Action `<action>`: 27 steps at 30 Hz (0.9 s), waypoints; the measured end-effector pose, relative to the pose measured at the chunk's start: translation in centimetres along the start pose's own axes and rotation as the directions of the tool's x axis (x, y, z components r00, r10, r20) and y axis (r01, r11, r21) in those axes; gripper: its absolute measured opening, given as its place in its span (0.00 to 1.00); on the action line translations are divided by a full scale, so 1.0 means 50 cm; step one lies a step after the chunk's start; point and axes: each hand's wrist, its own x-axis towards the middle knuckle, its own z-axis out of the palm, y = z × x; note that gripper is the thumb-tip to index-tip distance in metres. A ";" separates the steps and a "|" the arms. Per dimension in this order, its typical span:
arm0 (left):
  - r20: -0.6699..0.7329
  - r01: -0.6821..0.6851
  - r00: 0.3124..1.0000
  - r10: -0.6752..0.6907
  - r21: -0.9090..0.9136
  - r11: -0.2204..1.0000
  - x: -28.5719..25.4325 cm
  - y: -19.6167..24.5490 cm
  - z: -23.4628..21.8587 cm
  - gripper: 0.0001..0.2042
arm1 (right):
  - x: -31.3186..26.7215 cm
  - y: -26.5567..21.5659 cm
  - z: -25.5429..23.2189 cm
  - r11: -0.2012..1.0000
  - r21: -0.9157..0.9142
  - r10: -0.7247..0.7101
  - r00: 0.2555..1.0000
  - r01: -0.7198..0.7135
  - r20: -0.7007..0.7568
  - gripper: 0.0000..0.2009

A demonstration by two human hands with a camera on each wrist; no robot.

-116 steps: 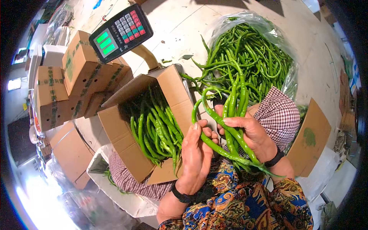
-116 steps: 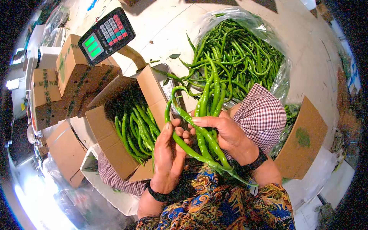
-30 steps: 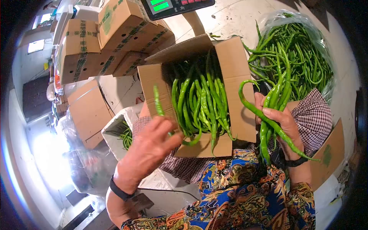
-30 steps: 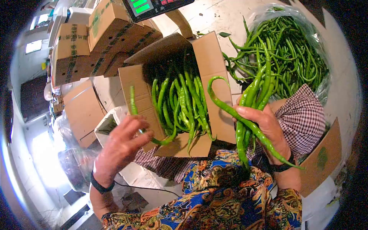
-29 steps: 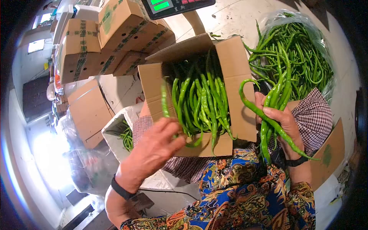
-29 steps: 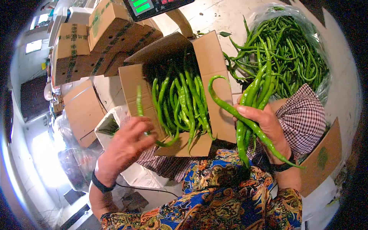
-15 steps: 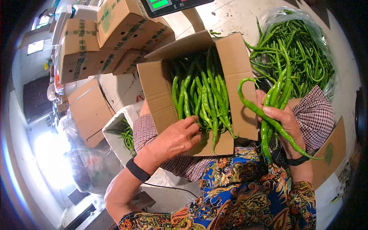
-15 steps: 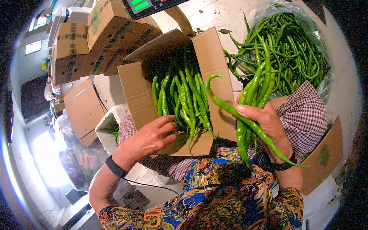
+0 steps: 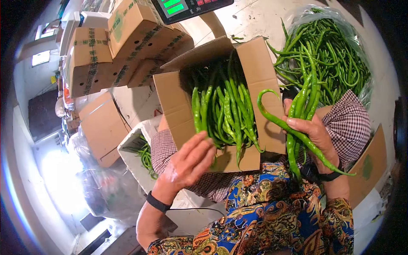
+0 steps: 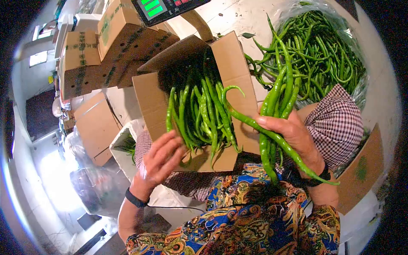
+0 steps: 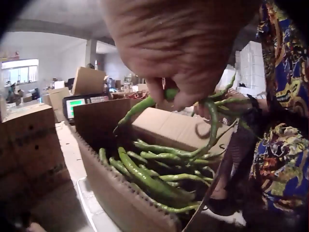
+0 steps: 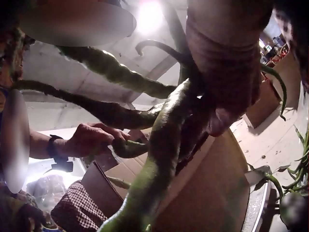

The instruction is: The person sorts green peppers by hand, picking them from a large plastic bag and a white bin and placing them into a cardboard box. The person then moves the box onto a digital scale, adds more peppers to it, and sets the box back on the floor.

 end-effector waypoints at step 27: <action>0.269 0.206 0.949 -0.166 -0.128 0.970 0.023 -0.023 0.113 0.11 | -0.031 -0.032 0.047 0.999 0.043 0.016 0.999 -0.018 0.052 0.17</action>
